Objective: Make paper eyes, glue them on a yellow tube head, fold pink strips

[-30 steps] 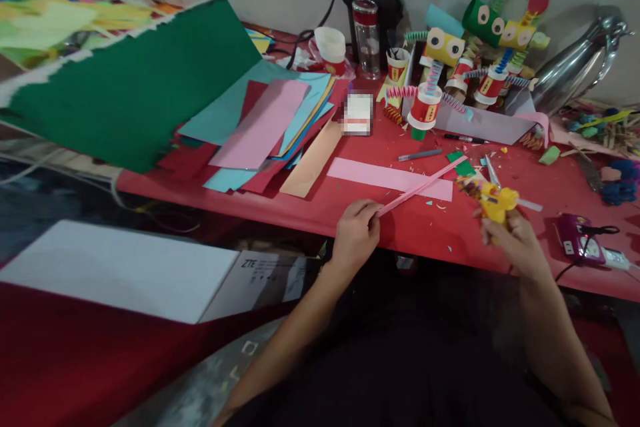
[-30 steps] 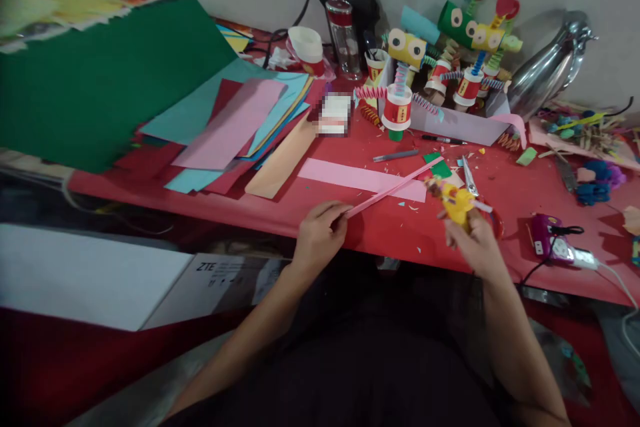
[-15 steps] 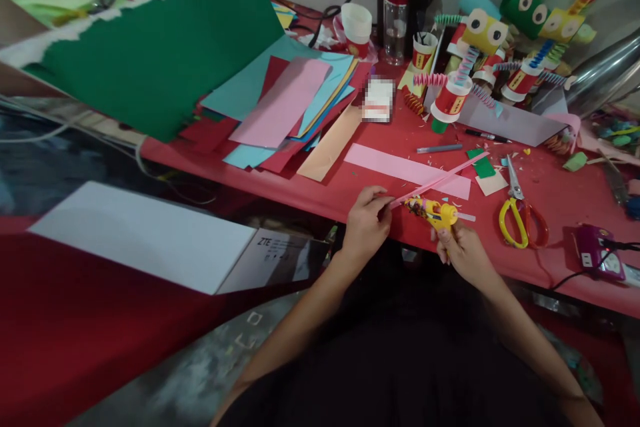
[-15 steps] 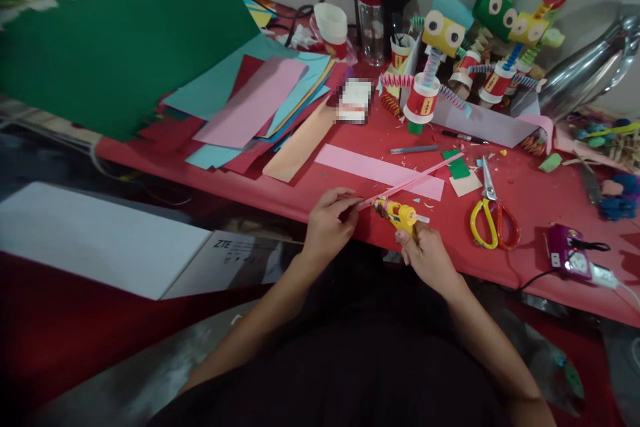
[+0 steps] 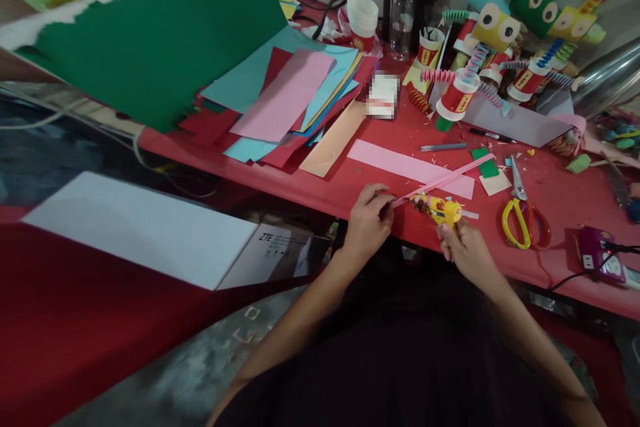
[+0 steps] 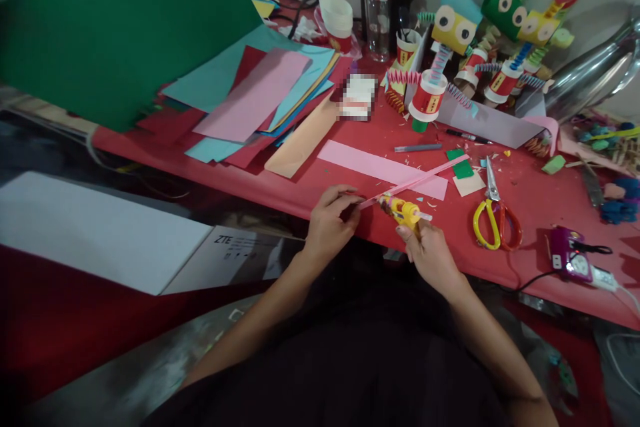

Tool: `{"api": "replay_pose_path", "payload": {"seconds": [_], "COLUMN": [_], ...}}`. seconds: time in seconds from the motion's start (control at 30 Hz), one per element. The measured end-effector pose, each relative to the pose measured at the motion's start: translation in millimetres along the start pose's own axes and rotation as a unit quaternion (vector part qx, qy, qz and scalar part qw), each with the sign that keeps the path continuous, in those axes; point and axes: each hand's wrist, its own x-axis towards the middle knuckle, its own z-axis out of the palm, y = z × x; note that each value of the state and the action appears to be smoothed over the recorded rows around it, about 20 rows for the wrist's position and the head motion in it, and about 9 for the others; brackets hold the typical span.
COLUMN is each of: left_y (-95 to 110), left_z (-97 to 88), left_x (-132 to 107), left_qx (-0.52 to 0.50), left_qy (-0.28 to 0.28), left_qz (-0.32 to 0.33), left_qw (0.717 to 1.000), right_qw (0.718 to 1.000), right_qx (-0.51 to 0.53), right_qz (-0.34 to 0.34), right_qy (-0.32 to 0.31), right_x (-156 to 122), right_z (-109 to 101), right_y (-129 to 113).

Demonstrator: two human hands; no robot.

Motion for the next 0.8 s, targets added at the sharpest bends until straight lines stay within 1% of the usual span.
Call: {"api": "replay_pose_path", "payload": {"seconds": [0.07,0.1,0.23,0.3,0.37,0.5,0.53,0.63,0.7,0.73,0.8], "left_y": [-0.7,-0.9,-0.5,0.2,0.8,1.0,0.9,1.0,1.4,1.6,2.0], "left_z": [0.3,0.2,-1.0,-1.5,-1.7,-1.5,-1.5,-1.8,-2.3,-2.6,-3.6], "left_x": [-0.1,0.0,0.4,0.7,0.9,1.0,1.0,1.0,1.0,1.0,0.9], "left_qx": [-0.011,-0.015,-0.013,-0.011,-0.006,0.001,0.001,0.0,-0.003,-0.005,-0.008], "left_qy": [-0.002,-0.003,0.001,-0.002,-0.009,-0.014,-0.014,-0.013,-0.014,-0.013,-0.013], "left_qz": [0.001,0.002,0.011,0.009,0.0,-0.009,-0.008,-0.004,0.001,0.003,0.006], "left_qw": [1.0,1.0,1.0,1.0,1.0,1.0,1.0,1.0,1.0,1.0,1.0], "right_qw": [1.0,1.0,0.996,0.994,0.994,0.997,0.997,0.991,0.986,0.986,0.988], "right_qx": [-0.011,-0.019,-0.063,-0.08,-0.083,-0.071,-0.074,-0.101,-0.122,-0.127,-0.124], "right_qz": [-0.016,-0.017,0.014,0.014,-0.003,-0.029,-0.028,-0.017,-0.008,-0.008,-0.019], "right_qy": [-0.016,-0.012,0.056,0.08,0.076,0.023,0.027,0.089,0.115,0.112,0.087], "right_x": [0.4,1.2,6.1,6.5,4.7,1.4,1.8,5.0,5.5,4.6,0.6], "right_z": [-0.8,-2.2,-10.8,-12.7,-11.4,-8.4,-9.6,-15.6,-16.4,-14.7,-7.8], "right_y": [-0.6,0.2,7.2,7.7,4.3,-2.6,-1.9,4.6,7.9,8.0,5.0]}}
